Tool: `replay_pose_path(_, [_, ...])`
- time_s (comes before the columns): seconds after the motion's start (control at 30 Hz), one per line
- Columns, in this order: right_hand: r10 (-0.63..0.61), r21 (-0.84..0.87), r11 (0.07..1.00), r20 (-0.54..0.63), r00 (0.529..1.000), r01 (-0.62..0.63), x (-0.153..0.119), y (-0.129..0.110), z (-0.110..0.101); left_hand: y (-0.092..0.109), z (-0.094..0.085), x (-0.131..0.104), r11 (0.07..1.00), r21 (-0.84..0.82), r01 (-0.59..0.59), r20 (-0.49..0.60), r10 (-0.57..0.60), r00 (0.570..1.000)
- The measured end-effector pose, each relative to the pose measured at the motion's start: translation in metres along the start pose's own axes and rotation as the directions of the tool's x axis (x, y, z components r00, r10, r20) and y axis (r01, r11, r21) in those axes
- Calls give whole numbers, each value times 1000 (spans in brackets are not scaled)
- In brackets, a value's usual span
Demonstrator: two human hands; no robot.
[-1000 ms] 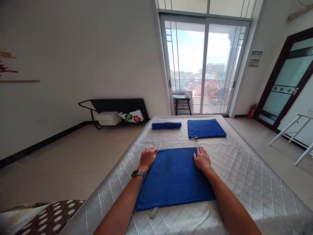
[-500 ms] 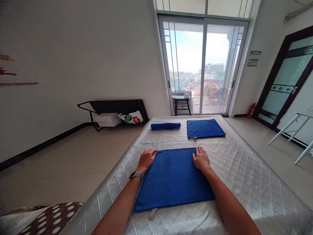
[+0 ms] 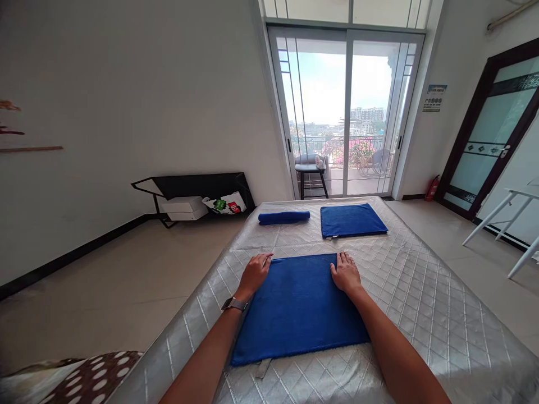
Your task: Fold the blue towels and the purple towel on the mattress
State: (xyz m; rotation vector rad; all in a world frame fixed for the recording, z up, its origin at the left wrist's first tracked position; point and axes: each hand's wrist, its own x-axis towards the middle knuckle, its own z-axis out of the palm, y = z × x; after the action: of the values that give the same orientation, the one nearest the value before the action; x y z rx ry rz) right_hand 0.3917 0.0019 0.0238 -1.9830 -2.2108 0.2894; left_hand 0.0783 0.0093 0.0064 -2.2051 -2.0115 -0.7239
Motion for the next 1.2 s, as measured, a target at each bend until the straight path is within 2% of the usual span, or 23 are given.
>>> replay_pose_path(0.13, [4,-2,1000,7,1000,-4,-1,-1,-2,25,10,-8,988,-38,-148,59,150,987])
replay_pose_path(0.23, [3,1,1000,8,1000,-3,-1,-1,-2,32,19,-16,985,-8,-174,147,174,974])
replay_pose_path(0.33, [4,11,1000,-2,1000,-4,0,0,-1,23,23,-18,993,35,-116,203,106,973])
replay_pose_path(0.53, [6,44,999,21,1000,-7,-1,-1,-1,-3,22,-15,996,88,15,195,-32,980])
replay_pose_path(0.67, [3,46,999,16,1000,-4,-1,-1,-2,-16,10,-16,992,102,79,141,-94,986])
replay_pose_path(0.8, [-1,55,998,-2,1000,1,-1,-1,-1,-14,-7,-14,996,75,41,93,-48,994])
replay_pose_path(0.87, [-1,55,998,-4,1000,2,-1,-1,-1,4,-11,-13,999,46,-23,98,18,995])
replay_pose_path(0.93, [-3,54,999,-4,1000,3,-1,-1,0,33,-7,-14,992,-3,-128,124,127,984])
replay_pose_path(1.0, [-5,53,999,-10,1000,5,0,-1,1,71,5,-19,958,-64,-278,157,285,946])
replay_pose_path(1.07, [-7,50,999,-22,1000,8,1,-1,2,108,20,-25,901,-99,-422,191,433,881])
replay_pose_path(1.13, [-12,46,999,-34,999,13,2,0,4,137,33,-29,874,-98,-475,235,484,843])
replay_pose_path(1.2, [-16,45,999,-45,999,18,3,2,6,150,41,-31,892,-79,-444,280,448,849])
